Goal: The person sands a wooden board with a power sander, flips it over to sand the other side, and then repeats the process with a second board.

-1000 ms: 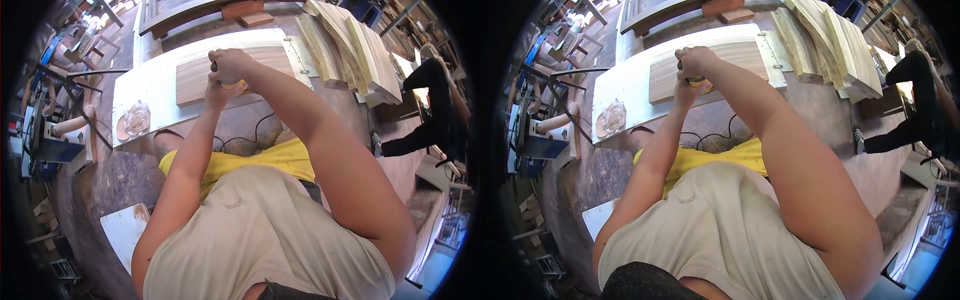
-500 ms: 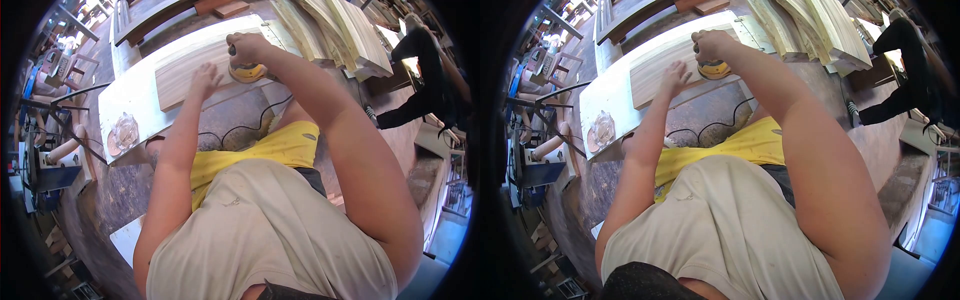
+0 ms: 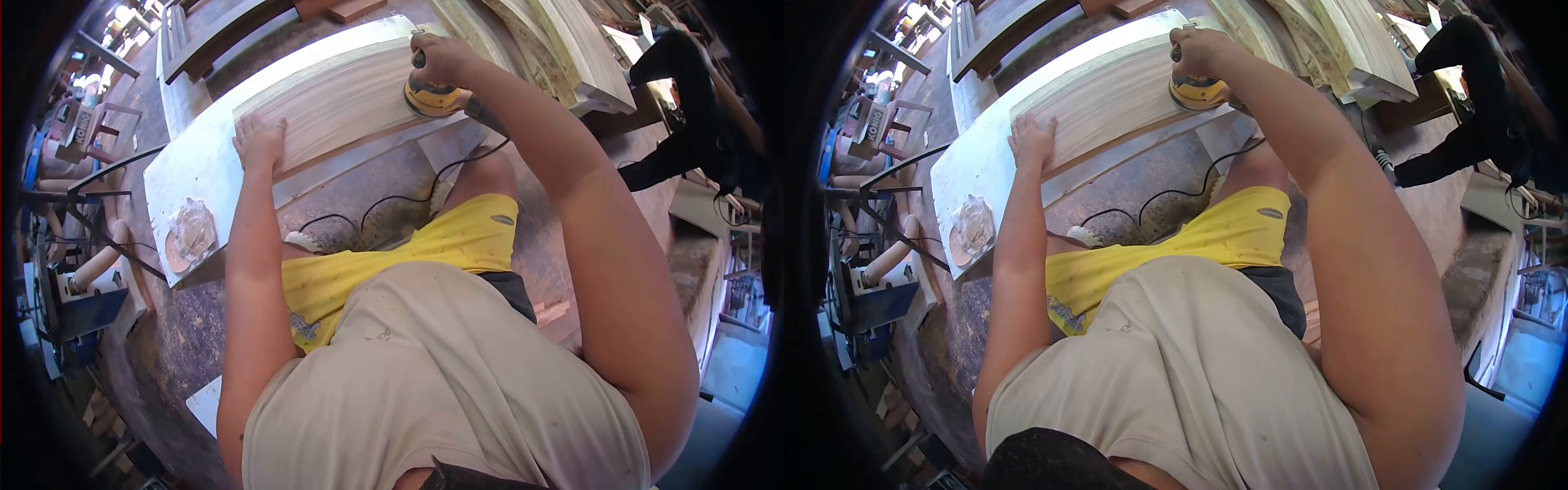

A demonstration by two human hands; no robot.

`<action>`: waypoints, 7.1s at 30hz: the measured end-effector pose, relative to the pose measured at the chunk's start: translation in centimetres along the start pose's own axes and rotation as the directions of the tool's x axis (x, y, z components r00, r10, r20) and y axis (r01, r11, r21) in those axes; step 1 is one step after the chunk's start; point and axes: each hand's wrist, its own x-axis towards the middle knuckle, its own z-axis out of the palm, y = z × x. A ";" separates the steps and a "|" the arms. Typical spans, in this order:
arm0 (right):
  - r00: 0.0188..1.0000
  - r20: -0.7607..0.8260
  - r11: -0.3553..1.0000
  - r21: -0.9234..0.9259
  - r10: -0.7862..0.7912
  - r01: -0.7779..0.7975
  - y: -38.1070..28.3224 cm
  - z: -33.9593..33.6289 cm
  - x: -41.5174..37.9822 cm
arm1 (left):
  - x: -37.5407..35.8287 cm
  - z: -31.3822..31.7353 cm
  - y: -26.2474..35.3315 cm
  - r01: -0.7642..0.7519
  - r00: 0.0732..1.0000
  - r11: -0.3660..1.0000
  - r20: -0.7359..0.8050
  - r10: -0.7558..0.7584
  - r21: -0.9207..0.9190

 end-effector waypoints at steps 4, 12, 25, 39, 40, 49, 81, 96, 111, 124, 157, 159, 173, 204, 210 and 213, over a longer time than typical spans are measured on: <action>0.996 -0.086 1.000 0.015 0.001 0.000 1.9 0.5 0.4 | 0.3 0.4 -0.4 -0.003 1.000 1.000 -0.004 0.003 -0.010; 0.999 -0.051 1.000 -0.024 0.006 -0.007 1.5 0.2 3.0 | -2.7 0.3 1.7 -0.113 0.994 0.993 0.013 0.113 0.030; 0.970 -0.009 0.970 0.000 -0.242 0.242 -9.4 0.5 5.7 | -3.0 0.4 3.3 -0.478 0.877 0.739 -0.222 0.425 -0.474; 0.894 0.036 0.895 0.027 -0.447 0.446 -25.7 1.4 10.6 | -3.6 -2.8 2.5 -0.303 0.945 0.509 -0.323 0.051 -0.806; 0.891 0.032 0.892 0.027 -0.452 0.451 -26.7 1.7 10.9 | -3.9 -4.0 2.4 -0.297 0.941 0.563 -0.338 0.033 -0.772; 0.864 -0.043 0.858 0.095 -0.502 0.504 -32.9 2.3 14.3 | 0.3 -1.7 -3.1 -0.154 0.885 0.647 -0.396 -0.246 -0.747; 0.991 0.019 0.988 0.076 -0.132 0.131 -9.0 -0.6 9.1 | -0.4 0.2 17.6 -0.337 0.932 0.469 -0.219 0.288 -0.817; 0.994 0.024 0.994 0.026 0.108 -0.109 -0.5 -1.7 11.8 | 1.8 0.4 -2.1 0.027 0.999 0.998 -0.016 -0.028 -0.054; 0.990 -0.004 0.990 0.024 -0.139 0.139 -10.8 -0.2 16.2 | 2.1 1.5 -4.9 0.196 0.944 0.765 -0.092 -0.316 -0.613; 0.931 -0.061 0.928 0.081 -0.360 0.365 -28.1 1.7 17.9 | 1.3 0.0 -3.8 0.058 0.952 0.743 -0.188 -0.242 -0.667; 0.986 -0.039 0.977 0.135 -0.161 0.164 -22.8 0.6 19.3 | 1.4 1.3 -4.2 -0.058 0.974 0.925 -0.224 -0.030 -0.375; 0.991 -0.041 0.982 0.131 -0.129 0.133 -21.2 0.3 19.1 | 1.2 0.9 -4.1 -0.050 0.977 0.921 -0.209 -0.035 -0.386; 0.997 -0.019 0.995 0.067 0.079 -0.078 -8.5 -1.1 17.0 | 1.2 0.7 -3.9 0.008 0.986 0.935 -0.152 -0.066 -0.354; 0.955 -0.134 0.963 0.018 -0.265 0.270 -6.3 2.5 12.5 | -1.4 -0.8 -1.5 -0.360 0.919 0.905 -0.254 0.302 -0.227; 0.927 -0.130 0.917 0.152 -0.352 0.369 -14.3 1.3 10.8 | -2.3 0.2 0.9 -0.393 0.919 0.756 -0.252 0.304 -0.523; 0.895 -0.126 0.876 0.188 -0.427 0.444 -17.4 1.3 10.6 | -3.2 -0.3 2.3 -0.401 0.914 0.712 -0.305 0.268 -0.577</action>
